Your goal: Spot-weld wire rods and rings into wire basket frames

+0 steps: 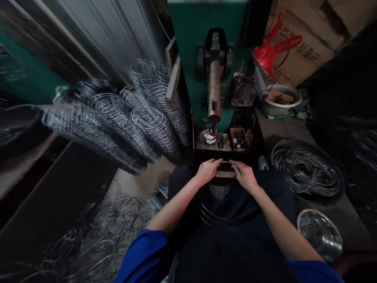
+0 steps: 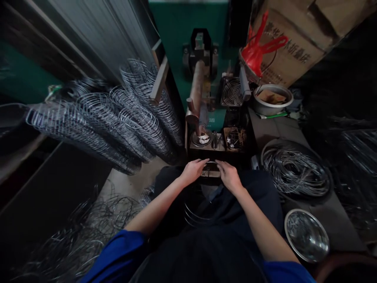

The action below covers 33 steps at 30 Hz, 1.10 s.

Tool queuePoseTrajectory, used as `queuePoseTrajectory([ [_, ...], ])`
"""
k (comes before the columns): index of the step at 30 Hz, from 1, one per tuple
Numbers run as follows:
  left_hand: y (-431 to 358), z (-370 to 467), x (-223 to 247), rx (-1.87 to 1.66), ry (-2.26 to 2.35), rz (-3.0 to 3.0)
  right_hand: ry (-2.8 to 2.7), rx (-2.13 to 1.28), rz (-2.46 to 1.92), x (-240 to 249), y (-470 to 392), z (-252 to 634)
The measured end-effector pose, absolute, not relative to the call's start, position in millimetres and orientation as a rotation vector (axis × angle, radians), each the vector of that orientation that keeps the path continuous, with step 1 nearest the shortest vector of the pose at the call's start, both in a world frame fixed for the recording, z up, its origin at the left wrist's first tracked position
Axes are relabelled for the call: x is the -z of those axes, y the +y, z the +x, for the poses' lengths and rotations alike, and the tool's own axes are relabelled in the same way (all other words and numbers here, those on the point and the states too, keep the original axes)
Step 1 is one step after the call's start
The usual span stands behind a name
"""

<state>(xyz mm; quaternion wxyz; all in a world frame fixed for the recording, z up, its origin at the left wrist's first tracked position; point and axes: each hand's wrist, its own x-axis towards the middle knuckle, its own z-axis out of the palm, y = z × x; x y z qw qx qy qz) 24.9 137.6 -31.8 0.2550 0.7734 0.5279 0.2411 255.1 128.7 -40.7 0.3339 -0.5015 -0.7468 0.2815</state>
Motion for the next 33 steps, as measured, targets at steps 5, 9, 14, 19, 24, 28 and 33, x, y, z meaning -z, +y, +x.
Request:
queuePoseTrajectory([
  [5,156.9,10.9,27.2,-0.752,1.444,2.052,-1.989,-0.593,-1.334,28.1,149.8,260.0],
  [9,159.1,1.8,9.7,-0.815,1.476,2.042,-2.129,-0.467,-1.4,16.0,170.7,255.9],
  [14,156.6,-3.9,-13.7,-0.795,1.541,2.165,-2.339,-0.376,-1.499,-6.0,183.4,242.8],
  [19,164.1,-12.7,-26.2,-0.75,1.576,2.236,-2.5,-0.278,-1.608,-35.6,190.0,228.0],
  [24,176.2,-20.4,-37.9,-0.71,1.616,2.26,-2.617,-0.176,-1.743,-65.7,201.3,211.0],
  [28,182.6,-25.5,-46.2,-0.699,1.638,2.277,-2.657,-0.145,-1.755,-78.6,209.8,202.6],
  [33,185.1,-29.8,-47.9,-0.722,1.625,2.292,-2.69,-0.138,-1.73,-85.7,215.0,198.4],
])
